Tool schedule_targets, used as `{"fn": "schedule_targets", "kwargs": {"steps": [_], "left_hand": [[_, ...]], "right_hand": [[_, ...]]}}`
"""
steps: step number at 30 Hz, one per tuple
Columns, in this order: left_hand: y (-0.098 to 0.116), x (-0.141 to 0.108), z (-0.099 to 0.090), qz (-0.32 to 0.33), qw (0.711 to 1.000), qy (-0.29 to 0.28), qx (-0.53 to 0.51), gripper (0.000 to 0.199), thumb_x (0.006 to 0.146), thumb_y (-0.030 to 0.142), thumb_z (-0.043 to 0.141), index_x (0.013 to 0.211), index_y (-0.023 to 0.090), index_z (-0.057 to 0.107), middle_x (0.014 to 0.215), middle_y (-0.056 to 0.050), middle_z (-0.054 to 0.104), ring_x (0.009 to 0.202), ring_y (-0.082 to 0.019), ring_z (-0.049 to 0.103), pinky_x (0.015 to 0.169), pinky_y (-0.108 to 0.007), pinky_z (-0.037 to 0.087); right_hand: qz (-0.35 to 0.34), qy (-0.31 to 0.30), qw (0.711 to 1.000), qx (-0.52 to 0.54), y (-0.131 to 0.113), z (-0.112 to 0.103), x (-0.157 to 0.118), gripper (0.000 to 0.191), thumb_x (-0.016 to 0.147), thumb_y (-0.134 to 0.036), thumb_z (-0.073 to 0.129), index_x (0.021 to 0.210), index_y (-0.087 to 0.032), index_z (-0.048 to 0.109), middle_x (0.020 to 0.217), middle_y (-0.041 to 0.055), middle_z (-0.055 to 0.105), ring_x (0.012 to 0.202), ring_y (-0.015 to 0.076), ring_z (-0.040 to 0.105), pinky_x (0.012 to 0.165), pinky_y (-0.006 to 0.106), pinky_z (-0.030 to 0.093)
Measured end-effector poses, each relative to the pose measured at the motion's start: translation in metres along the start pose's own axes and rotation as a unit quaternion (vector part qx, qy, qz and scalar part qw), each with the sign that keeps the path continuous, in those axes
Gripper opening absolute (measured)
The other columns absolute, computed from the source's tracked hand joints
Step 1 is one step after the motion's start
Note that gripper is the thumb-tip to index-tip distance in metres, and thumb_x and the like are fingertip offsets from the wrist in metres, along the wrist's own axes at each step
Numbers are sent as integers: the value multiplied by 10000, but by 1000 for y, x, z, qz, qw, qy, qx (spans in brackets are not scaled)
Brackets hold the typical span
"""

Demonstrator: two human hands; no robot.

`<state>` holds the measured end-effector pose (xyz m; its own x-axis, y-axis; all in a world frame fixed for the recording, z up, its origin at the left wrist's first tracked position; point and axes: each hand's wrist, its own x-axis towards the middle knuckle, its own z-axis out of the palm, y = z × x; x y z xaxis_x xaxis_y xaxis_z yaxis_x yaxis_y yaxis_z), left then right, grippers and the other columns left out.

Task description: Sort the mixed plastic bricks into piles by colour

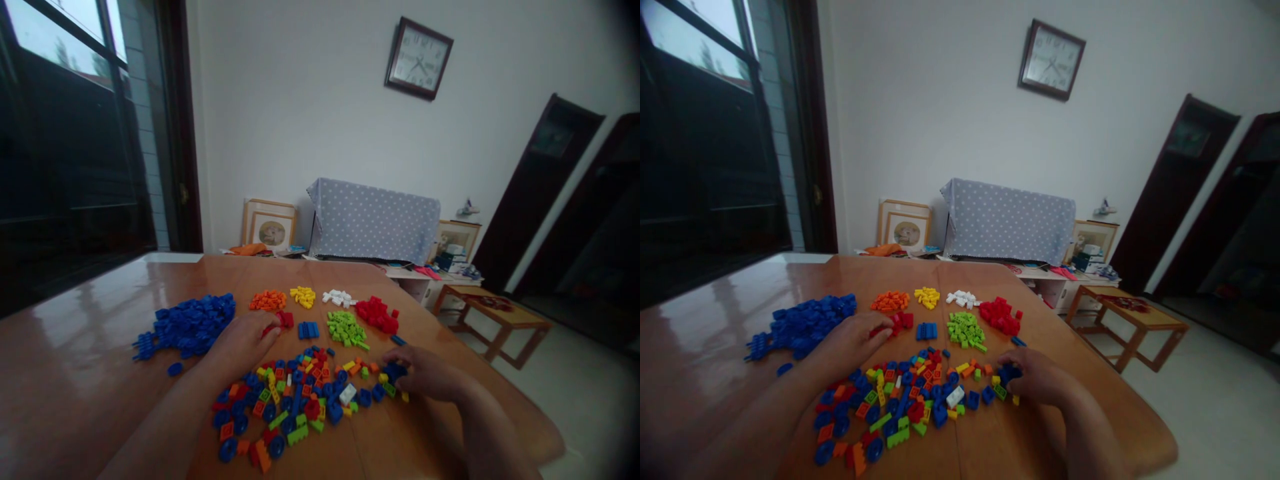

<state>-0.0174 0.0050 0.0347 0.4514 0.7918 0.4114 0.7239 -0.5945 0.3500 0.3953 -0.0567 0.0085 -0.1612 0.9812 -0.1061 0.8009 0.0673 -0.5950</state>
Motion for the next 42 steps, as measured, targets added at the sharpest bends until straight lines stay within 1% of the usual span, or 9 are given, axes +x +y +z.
{"fn": "schedule_targets", "kwargs": {"steps": [5, 9, 14, 21, 27, 30, 35, 39, 42], "left_hand": [[0, -1, 2, -1, 1000, -5, 2, 235, 933, 326, 470, 917, 214, 676, 913, -53, 681, 876, -193, 621, 789, -285, 442], [0, -1, 4, -14, 1000, -14, -1, 251, 930, 336, 468, 891, 206, 679, 898, -58, 678, 871, -195, 616, 782, -284, 440], [-1, -2, 6, -14, 1000, -8, -2, 241, 929, 334, 467, 892, 217, 674, 899, -47, 677, 871, -195, 609, 790, -286, 433], [0, -2, 6, -8, 1000, -11, -1, 225, 918, 334, 481, 880, 219, 670, 898, -44, 676, 869, -197, 607, 775, -279, 425], [-1, -2, 7, -7, 1000, -15, 1, 227, 917, 326, 477, 875, 215, 670, 901, -46, 677, 866, -195, 607, 768, -275, 421], [-2, -1, 8, -7, 1000, -17, 0, 233, 920, 324, 473, 874, 213, 672, 890, -49, 678, 862, -194, 611, 775, -277, 423], [0, -1, 6, -14, 1000, -19, -5, 240, 919, 329, 473, 882, 216, 682, 893, -50, 689, 869, -196, 621, 790, -283, 439], [0, -1, 6, -30, 999, -26, -15, 230, 901, 340, 497, 911, 221, 693, 903, -55, 696, 885, -205, 627, 804, -288, 450], [-3, -1, 8, -29, 999, -29, -9, 226, 901, 347, 499, 912, 219, 685, 904, -55, 690, 875, -204, 624, 791, -285, 445]], "right_hand": [[-24, 18, 998, -54, -2, 10, 13, 453, 628, -105, 635, 1019, -281, 780, 1003, 30, 733, 912, 228, 638, 826, 293, 465], [-10, 23, 995, -98, -10, 16, 24, 373, 624, -96, 621, 923, -248, 783, 988, 38, 703, 899, 209, 628, 792, 271, 459], [-6, 29, 991, -131, -17, 23, 33, 325, 649, -102, 602, 897, -231, 767, 1017, 41, 666, 902, 190, 614, 773, 254, 456], [-49, 43, 993, -95, -25, 29, 38, 233, 712, -178, 622, 903, -225, 748, 1003, 36, 685, 906, 189, 611, 790, 261, 468], [-39, 16, 999, 11, -31, 29, 35, 360, 810, -331, 586, 1136, -228, 698, 990, 36, 722, 817, 190, 642, 709, 274, 493], [-21, 64, 997, 40, -21, 23, 32, 321, 830, -344, 541, 1078, -197, 683, 930, 35, 713, 774, 173, 632, 670, 253, 481], [42, 143, 989, 11, 20, 16, 26, 155, 807, -312, 507, 794, -193, 605, 678, -8, 621, 634, 142, 572, 559, 219, 403], [131, 121, 984, -16, 44, 21, 20, 188, 816, -339, 496, 749, -193, 594, 608, -5, 600, 553, 134, 546, 495, 225, 340], [137, 110, 984, 15, 45, 29, 21, 187, 812, -342, 483, 749, -196, 582, 580, -16, 575, 521, 126, 525, 475, 223, 322]]}}
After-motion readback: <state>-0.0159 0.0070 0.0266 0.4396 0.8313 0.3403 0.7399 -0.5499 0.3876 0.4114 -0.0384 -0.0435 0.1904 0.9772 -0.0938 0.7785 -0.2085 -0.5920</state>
